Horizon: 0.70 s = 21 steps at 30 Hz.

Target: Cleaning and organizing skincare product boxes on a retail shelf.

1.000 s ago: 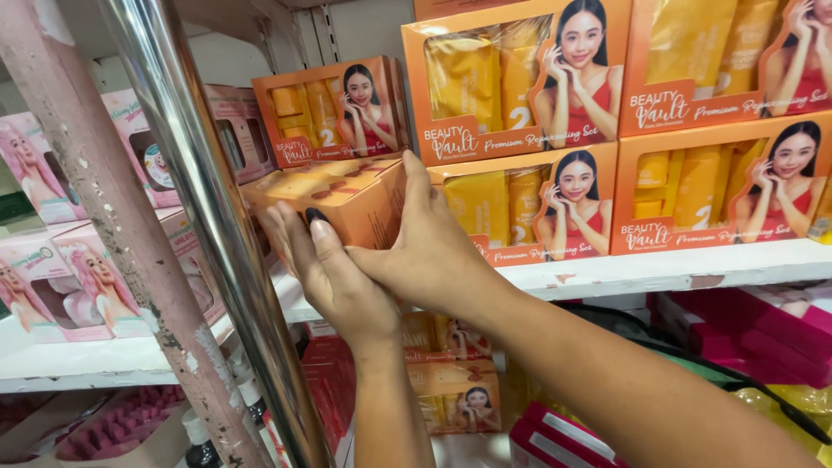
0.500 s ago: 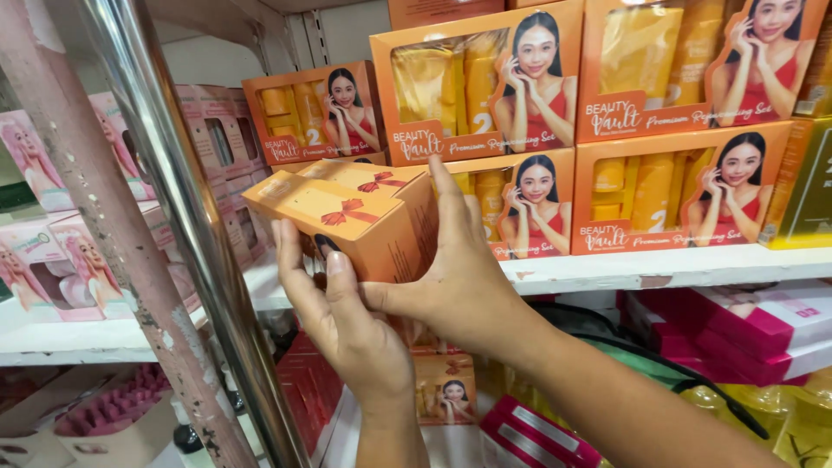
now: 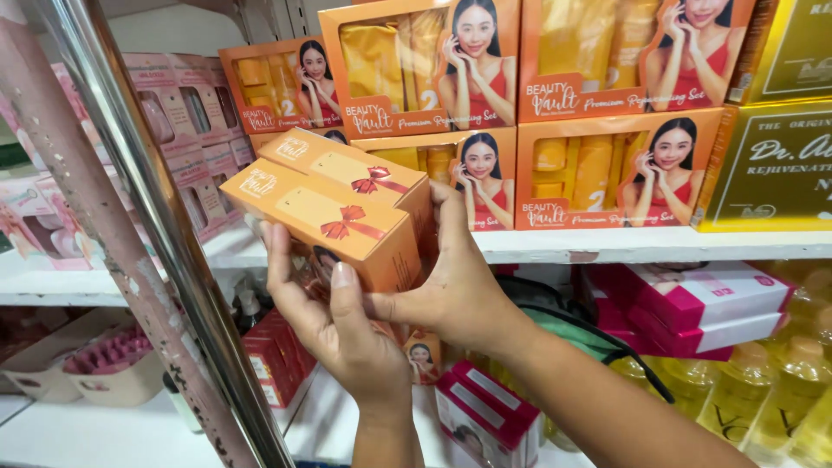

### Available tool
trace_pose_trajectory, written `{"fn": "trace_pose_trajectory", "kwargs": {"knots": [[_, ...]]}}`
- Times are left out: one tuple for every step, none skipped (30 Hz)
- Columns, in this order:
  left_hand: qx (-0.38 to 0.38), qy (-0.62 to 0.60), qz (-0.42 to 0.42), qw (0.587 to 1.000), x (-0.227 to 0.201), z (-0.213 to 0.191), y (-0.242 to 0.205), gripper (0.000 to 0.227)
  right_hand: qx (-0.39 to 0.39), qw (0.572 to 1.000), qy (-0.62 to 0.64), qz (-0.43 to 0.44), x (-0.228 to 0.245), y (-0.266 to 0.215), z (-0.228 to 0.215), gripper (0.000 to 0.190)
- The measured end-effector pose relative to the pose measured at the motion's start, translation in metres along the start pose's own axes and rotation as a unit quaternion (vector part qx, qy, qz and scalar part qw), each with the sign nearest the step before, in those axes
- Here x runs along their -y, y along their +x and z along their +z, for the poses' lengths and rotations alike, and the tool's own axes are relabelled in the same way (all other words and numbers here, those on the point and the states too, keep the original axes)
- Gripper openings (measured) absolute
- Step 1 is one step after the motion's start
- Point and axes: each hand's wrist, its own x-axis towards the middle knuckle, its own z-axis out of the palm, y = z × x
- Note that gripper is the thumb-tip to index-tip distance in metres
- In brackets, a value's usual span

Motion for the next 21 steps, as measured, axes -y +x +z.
{"fn": "trace_pose_trajectory", "kwargs": {"knots": [[-0.001,0.003,-0.001,1.0,-0.004,0.001,-0.005,0.058,0.001,1.0,0.002,0.003,0.003,-0.006,-0.001,0.114],[-0.005,0.003,-0.003,1.0,-0.008,0.001,-0.01,0.061,0.005,1.0,-0.004,-0.012,0.006,-0.012,-0.003,0.124],[-0.008,0.002,-0.005,1.0,-0.012,0.002,-0.015,0.063,0.009,1.0,-0.011,-0.027,0.009,-0.019,-0.004,0.135],[-0.01,0.006,-0.007,1.0,-0.015,0.004,-0.021,0.063,0.01,1.0,-0.008,-0.024,0.01,-0.024,-0.006,0.135],[-0.014,0.018,0.0,1.0,-0.018,0.005,-0.027,0.064,0.015,0.999,-0.011,-0.031,0.011,-0.03,-0.007,0.138],[-0.018,0.031,0.006,0.999,-0.022,0.006,-0.033,0.066,0.021,0.999,-0.014,-0.039,0.012,-0.036,-0.009,0.142],[-0.019,0.035,0.005,0.999,-0.023,0.007,-0.039,0.066,0.022,0.999,-0.011,-0.036,0.015,-0.041,-0.01,0.142],[-0.03,0.034,0.003,0.999,-0.024,0.007,-0.046,0.067,0.027,0.997,0.069,-0.022,0.017,-0.046,-0.011,0.139],[-0.041,0.034,0.0,0.999,-0.025,0.007,-0.053,0.068,0.031,0.988,0.149,-0.008,0.019,-0.051,-0.012,0.136],[-0.042,0.038,-0.001,0.998,-0.027,0.009,-0.058,0.068,0.031,0.988,0.152,-0.005,0.02,-0.056,-0.013,0.136],[-0.041,0.061,0.009,0.997,-0.029,0.01,-0.063,0.068,0.025,0.986,0.162,0.01,0.021,-0.06,-0.014,0.128],[-0.039,0.084,0.019,0.995,-0.031,0.011,-0.068,0.068,0.018,0.985,0.172,0.026,0.022,-0.065,-0.015,0.12],[-0.04,0.088,0.017,0.995,-0.032,0.011,-0.073,0.068,0.018,0.984,0.175,0.029,0.02,-0.07,-0.016,0.12],[-0.042,0.096,0.018,0.994,-0.034,0.012,-0.078,0.068,0.014,0.982,0.185,0.019,0.019,-0.076,-0.017,0.113],[-0.043,0.103,0.02,0.994,-0.035,0.012,-0.081,0.068,0.01,0.981,0.196,0.008,0.018,-0.08,-0.018,0.106],[-0.043,0.106,0.019,0.993,-0.036,0.012,-0.088,0.068,0.01,0.98,0.198,0.01,0.017,-0.086,-0.02,0.106],[-0.042,0.11,0.029,0.993,-0.037,0.012,-0.093,0.067,0.003,0.98,0.198,0.007,0.015,-0.091,-0.021,0.104],[-0.04,0.114,0.04,0.992,-0.037,0.012,-0.097,0.067,-0.004,0.98,0.199,0.003,0.013,-0.095,-0.022,0.101],[-0.041,0.116,0.041,0.992,-0.038,0.013,-0.102,0.067,-0.002,0.98,0.2,0.003,0.013,-0.1,-0.023,0.101],[-0.044,0.103,0.039,0.993,-0.039,0.013,-0.107,0.067,-0.004,0.977,0.214,0.008,0.013,-0.105,-0.024,0.103],[-0.048,0.091,0.036,0.994,-0.04,0.013,-0.111,0.067,-0.006,0.974,0.227,0.015,0.013,-0.109,-0.024,0.105]]}}
